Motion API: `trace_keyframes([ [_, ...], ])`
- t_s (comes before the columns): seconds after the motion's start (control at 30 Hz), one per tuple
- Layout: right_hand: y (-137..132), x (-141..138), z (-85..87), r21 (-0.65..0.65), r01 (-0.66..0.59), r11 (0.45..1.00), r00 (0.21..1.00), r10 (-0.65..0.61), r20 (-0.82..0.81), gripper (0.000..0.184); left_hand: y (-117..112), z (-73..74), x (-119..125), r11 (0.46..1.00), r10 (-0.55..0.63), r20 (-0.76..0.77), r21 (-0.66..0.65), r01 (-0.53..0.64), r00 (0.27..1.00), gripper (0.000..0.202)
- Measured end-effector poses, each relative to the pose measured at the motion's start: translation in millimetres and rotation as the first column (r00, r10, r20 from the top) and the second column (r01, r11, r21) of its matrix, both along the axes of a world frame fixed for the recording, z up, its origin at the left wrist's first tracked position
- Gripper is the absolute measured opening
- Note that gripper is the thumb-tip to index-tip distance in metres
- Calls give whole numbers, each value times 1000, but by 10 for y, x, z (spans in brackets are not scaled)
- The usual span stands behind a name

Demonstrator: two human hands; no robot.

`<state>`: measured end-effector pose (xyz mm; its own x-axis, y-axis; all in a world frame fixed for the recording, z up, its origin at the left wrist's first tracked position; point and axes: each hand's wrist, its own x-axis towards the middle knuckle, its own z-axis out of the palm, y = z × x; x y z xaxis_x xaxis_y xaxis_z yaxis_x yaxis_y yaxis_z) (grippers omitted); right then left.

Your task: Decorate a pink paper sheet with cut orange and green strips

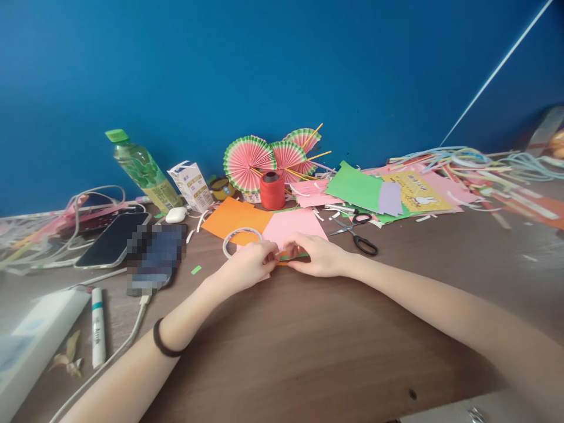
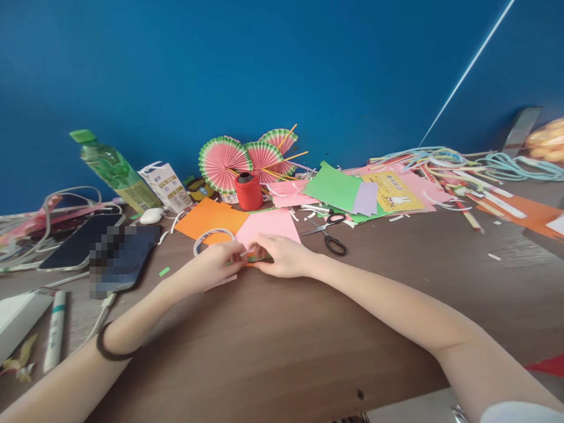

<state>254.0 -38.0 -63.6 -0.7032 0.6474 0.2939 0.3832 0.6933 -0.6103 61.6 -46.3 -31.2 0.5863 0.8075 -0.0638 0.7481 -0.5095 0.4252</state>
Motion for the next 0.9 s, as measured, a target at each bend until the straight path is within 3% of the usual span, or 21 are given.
trace_keyframes([
  [0.13,12,16,-2,-74,14,997,999,-18,-46,24,20,40,-25,997,44,60,-63,-40,997,14],
  [0.23,29,20,8,-92,27,995,998,-33,-61,24,34,43,-43,967,77,161,-254,-34,984,14],
  [0.33,49,29,46,90,154,984,984,-144,-107,15,48,27,-44,850,204,289,-527,-23,935,12],
  [0.4,50,34,92,223,259,940,956,-216,-198,8,64,12,-42,775,305,332,-631,-30,893,14],
  [0.47,35,34,145,256,305,918,932,-232,-279,2,85,-6,-43,719,379,355,-694,-31,855,21],
  [0.6,-15,4,186,25,192,981,954,-180,-239,11,125,-54,-53,613,477,354,-790,-15,804,25],
  [0.7,-24,-29,129,-164,103,981,977,-131,-170,13,140,-89,-53,561,528,339,-828,-21,779,26],
  [0.9,7,-68,-6,-149,84,985,977,-111,-182,13,143,-132,-41,556,547,318,-829,-53,774,23],
])
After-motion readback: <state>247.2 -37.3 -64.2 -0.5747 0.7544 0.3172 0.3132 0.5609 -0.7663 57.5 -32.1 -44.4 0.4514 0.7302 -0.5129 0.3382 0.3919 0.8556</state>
